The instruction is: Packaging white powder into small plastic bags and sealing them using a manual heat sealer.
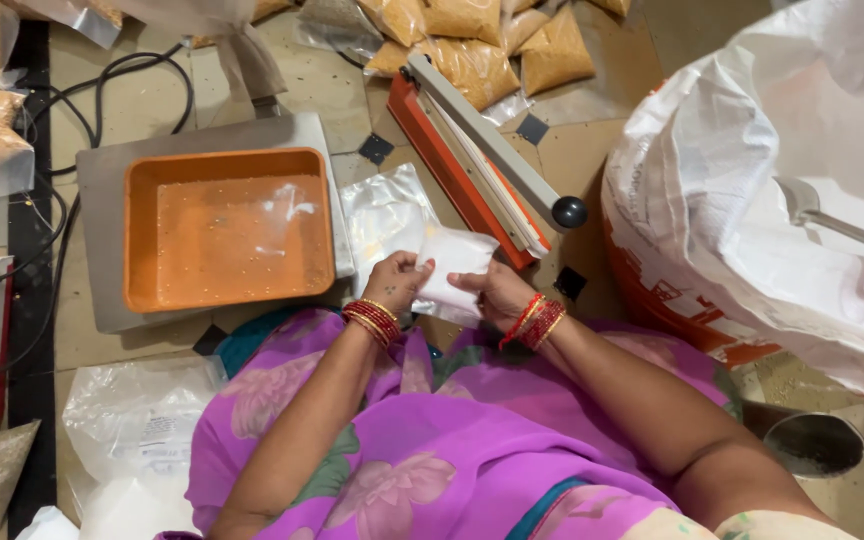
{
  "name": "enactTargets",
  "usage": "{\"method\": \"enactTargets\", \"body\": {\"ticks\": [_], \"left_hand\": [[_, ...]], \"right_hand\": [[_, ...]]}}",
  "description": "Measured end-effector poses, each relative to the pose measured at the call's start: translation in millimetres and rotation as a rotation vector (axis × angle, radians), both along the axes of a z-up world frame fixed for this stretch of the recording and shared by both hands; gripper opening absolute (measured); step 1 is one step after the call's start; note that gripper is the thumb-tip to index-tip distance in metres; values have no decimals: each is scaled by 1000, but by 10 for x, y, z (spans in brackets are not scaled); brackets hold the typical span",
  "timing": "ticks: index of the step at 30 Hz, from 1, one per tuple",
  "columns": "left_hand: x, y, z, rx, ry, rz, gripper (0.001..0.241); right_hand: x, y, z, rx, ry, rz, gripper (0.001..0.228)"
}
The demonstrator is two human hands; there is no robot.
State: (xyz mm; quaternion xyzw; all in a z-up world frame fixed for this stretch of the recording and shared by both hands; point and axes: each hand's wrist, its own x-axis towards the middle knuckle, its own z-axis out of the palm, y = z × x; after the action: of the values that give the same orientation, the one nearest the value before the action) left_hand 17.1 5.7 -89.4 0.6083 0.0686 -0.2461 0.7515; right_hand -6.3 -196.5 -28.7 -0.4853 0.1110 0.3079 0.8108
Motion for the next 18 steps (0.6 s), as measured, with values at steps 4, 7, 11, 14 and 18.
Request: {"method": "enactTargets", "body": {"ticks": [4, 7, 11, 14, 18], "left_hand": [[273, 201, 75, 237, 4, 235, 48], [442, 359, 31, 133, -33, 514, 47], [479, 439, 90, -84, 9, 703, 44], [510, 471, 131, -100, 124, 654, 43], [544, 483, 223, -150, 151, 652, 41]], "right_hand": [[372, 5, -402, -129, 273, -7, 39], [1080, 277, 24, 52, 11, 22, 43], [2513, 563, 789, 350, -177, -276, 32], [2652, 1021, 1013, 51, -183, -300, 43], [2155, 941, 129, -114, -304, 106, 60]]}}
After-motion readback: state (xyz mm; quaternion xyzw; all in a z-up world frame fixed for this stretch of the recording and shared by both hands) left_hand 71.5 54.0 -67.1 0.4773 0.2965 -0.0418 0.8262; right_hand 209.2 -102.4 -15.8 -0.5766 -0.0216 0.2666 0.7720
